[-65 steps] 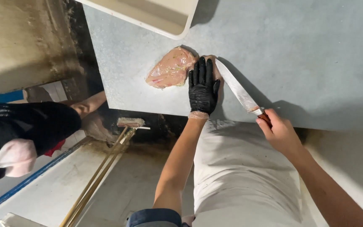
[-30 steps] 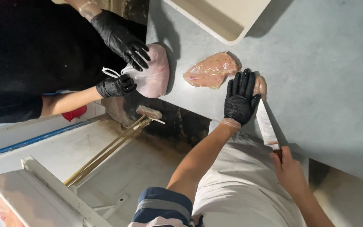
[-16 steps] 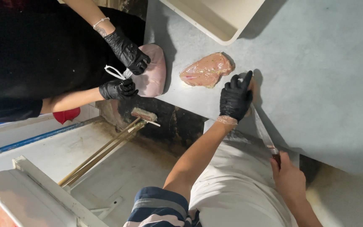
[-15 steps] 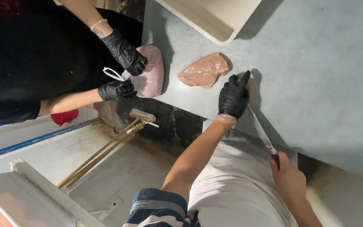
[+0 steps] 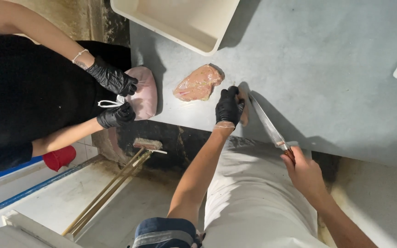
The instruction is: Trimming fat and connective tissue from raw chicken breasts using a knife on a cutting board and sorting them into trays.
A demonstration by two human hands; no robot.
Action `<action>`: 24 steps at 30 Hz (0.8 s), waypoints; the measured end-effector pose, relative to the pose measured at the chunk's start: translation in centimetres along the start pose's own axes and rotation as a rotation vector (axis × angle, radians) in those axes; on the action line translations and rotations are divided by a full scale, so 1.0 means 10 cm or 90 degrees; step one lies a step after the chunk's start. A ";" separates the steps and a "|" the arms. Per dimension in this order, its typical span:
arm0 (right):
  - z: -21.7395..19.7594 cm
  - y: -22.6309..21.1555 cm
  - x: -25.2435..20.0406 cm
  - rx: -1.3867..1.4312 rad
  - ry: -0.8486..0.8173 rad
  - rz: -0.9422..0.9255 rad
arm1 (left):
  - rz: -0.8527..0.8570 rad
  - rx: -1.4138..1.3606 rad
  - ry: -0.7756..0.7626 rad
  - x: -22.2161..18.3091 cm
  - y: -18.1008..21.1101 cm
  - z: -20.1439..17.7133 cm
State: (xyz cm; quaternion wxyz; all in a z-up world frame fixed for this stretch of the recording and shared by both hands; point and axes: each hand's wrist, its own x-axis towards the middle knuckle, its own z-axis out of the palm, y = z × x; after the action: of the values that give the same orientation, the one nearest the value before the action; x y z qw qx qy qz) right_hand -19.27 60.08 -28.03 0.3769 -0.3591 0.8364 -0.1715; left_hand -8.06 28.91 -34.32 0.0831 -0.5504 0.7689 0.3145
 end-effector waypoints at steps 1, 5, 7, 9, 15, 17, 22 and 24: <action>0.01 0.04 0.04 0.014 0.010 -0.025 | -0.023 -0.022 0.010 0.05 -0.01 0.08; -0.12 -0.11 0.02 0.023 0.014 -0.037 | -0.026 -0.029 0.016 0.19 -0.39 0.28; -0.11 -0.10 0.01 0.032 0.009 -0.045 | -0.043 -0.077 0.027 0.12 -0.41 0.15; -0.19 -0.24 0.03 0.014 -0.023 -0.027 | -0.045 -0.085 0.020 -0.05 -0.25 -0.06; -0.18 -0.37 0.17 -0.084 -0.132 0.038 | -0.071 -0.153 0.024 -0.08 -0.27 0.01; -0.13 -0.36 0.22 -0.100 -0.157 0.042 | -0.078 -0.180 0.022 -0.03 -0.33 0.06; -0.18 -0.49 0.24 -0.063 -0.172 0.066 | -0.129 -0.234 0.026 0.08 -0.49 0.24; -0.24 -0.58 0.18 -0.048 -0.170 0.077 | -0.141 -0.255 0.026 0.06 -0.47 0.21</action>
State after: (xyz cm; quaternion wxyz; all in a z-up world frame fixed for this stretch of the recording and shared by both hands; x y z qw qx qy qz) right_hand -19.16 54.82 -24.12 0.4809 -0.3415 0.8047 -0.0671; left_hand -4.51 28.72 -38.06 -0.0097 -0.6432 0.6275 0.4387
